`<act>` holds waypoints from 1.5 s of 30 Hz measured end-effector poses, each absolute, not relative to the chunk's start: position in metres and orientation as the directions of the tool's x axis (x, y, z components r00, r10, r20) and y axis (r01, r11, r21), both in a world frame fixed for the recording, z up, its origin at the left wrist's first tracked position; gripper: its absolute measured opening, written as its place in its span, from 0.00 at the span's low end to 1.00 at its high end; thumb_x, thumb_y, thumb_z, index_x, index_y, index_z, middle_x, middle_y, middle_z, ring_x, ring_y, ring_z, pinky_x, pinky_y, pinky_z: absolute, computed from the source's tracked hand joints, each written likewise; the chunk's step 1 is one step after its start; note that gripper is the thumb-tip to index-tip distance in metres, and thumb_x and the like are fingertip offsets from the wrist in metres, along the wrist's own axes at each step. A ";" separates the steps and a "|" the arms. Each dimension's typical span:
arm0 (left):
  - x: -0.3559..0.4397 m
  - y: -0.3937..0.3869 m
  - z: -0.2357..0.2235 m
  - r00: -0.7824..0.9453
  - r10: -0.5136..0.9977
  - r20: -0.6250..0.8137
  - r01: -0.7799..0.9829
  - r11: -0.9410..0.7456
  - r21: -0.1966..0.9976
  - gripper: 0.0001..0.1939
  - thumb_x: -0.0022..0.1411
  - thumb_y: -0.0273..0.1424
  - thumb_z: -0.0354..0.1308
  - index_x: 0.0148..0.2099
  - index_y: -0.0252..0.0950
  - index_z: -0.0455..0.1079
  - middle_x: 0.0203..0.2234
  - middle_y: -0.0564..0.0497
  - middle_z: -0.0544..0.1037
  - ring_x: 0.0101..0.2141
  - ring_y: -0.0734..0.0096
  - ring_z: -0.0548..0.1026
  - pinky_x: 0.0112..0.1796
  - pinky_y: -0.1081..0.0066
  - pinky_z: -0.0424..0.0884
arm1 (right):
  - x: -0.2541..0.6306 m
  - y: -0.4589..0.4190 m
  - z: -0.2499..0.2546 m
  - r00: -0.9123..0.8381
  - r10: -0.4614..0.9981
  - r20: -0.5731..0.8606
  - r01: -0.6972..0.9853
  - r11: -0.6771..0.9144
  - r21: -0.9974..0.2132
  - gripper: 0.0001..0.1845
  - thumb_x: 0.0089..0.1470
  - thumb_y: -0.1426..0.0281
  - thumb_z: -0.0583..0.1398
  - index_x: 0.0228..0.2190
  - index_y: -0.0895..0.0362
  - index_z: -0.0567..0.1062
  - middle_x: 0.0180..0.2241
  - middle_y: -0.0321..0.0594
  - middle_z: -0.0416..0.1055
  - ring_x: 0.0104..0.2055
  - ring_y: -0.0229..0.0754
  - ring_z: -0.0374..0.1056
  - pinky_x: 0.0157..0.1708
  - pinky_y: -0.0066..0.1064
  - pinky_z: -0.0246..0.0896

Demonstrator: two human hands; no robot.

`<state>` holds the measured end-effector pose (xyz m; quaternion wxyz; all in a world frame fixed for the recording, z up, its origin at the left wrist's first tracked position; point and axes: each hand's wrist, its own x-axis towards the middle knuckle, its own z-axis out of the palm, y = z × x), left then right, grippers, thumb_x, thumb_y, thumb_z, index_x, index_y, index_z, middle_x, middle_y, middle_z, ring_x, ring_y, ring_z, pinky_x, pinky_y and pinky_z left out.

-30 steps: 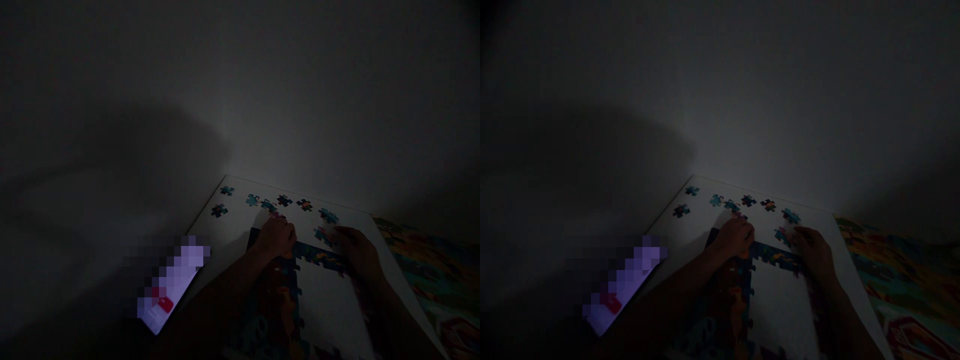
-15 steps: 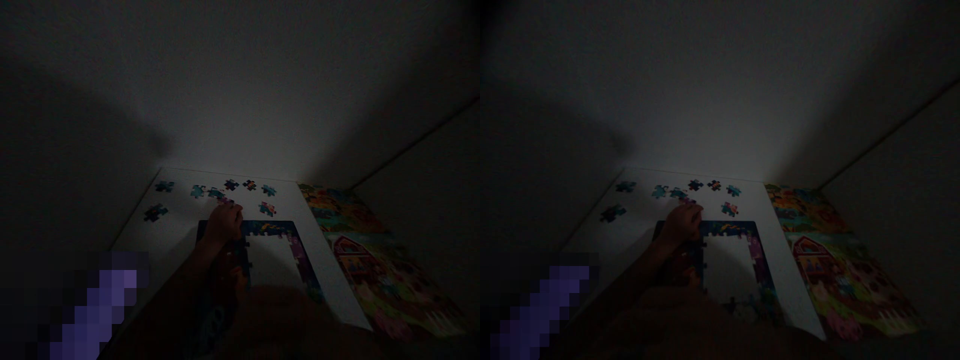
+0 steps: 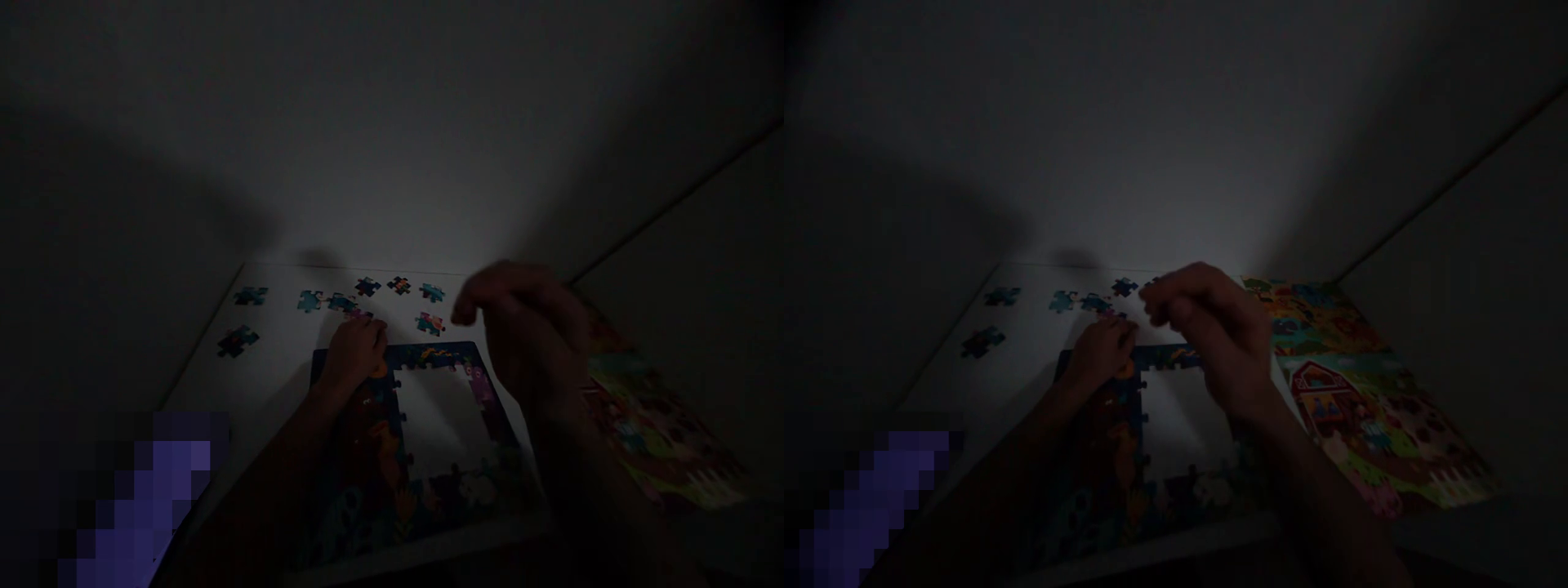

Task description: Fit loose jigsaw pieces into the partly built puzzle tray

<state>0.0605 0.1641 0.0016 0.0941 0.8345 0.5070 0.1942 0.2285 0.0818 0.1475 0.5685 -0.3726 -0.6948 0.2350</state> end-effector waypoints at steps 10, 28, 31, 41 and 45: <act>0.055 0.164 0.008 0.265 0.903 0.338 0.863 -0.379 0.335 0.16 0.65 0.25 0.48 0.49 0.37 0.75 0.44 0.45 0.78 0.49 0.56 0.73 0.50 0.59 0.68 | 0.255 0.232 0.030 -0.071 0.974 0.217 0.593 0.216 -0.776 0.10 0.55 0.72 0.57 0.38 0.59 0.78 0.40 0.45 0.77 0.43 0.44 0.71 0.48 0.38 0.65; 0.056 0.166 0.007 0.289 0.913 0.288 0.864 -0.378 0.332 0.16 0.64 0.25 0.49 0.46 0.36 0.77 0.44 0.45 0.79 0.48 0.56 0.74 0.52 0.58 0.69 | 0.241 0.295 -0.013 -0.218 0.956 0.198 0.686 0.294 -0.666 0.17 0.55 0.78 0.53 0.43 0.60 0.77 0.50 0.46 0.74 0.53 0.44 0.66 0.58 0.38 0.57; 0.056 0.166 0.006 0.278 0.906 0.320 0.865 -0.381 0.326 0.16 0.63 0.25 0.49 0.45 0.36 0.77 0.44 0.45 0.78 0.48 0.55 0.73 0.52 0.56 0.69 | 0.249 0.298 -0.010 -0.214 0.971 0.106 0.530 0.206 -0.823 0.17 0.52 0.78 0.53 0.41 0.60 0.77 0.44 0.43 0.77 0.44 0.43 0.70 0.51 0.39 0.64; 0.054 0.169 0.000 0.271 0.922 0.276 0.865 -0.359 0.350 0.17 0.64 0.26 0.49 0.47 0.36 0.77 0.49 0.45 0.77 0.51 0.55 0.73 0.53 0.54 0.69 | 0.318 0.278 -0.014 -0.013 0.972 0.234 0.619 0.192 -0.762 0.16 0.49 0.76 0.53 0.36 0.58 0.78 0.44 0.46 0.77 0.49 0.48 0.70 0.56 0.45 0.60; 0.053 0.169 -0.001 0.273 0.916 0.292 0.870 -0.365 0.332 0.16 0.63 0.26 0.49 0.47 0.38 0.77 0.49 0.45 0.78 0.50 0.55 0.74 0.52 0.53 0.71 | 0.341 0.272 -0.020 0.079 0.976 0.202 0.555 0.126 -0.822 0.14 0.49 0.74 0.54 0.35 0.57 0.78 0.42 0.44 0.78 0.48 0.49 0.71 0.55 0.48 0.62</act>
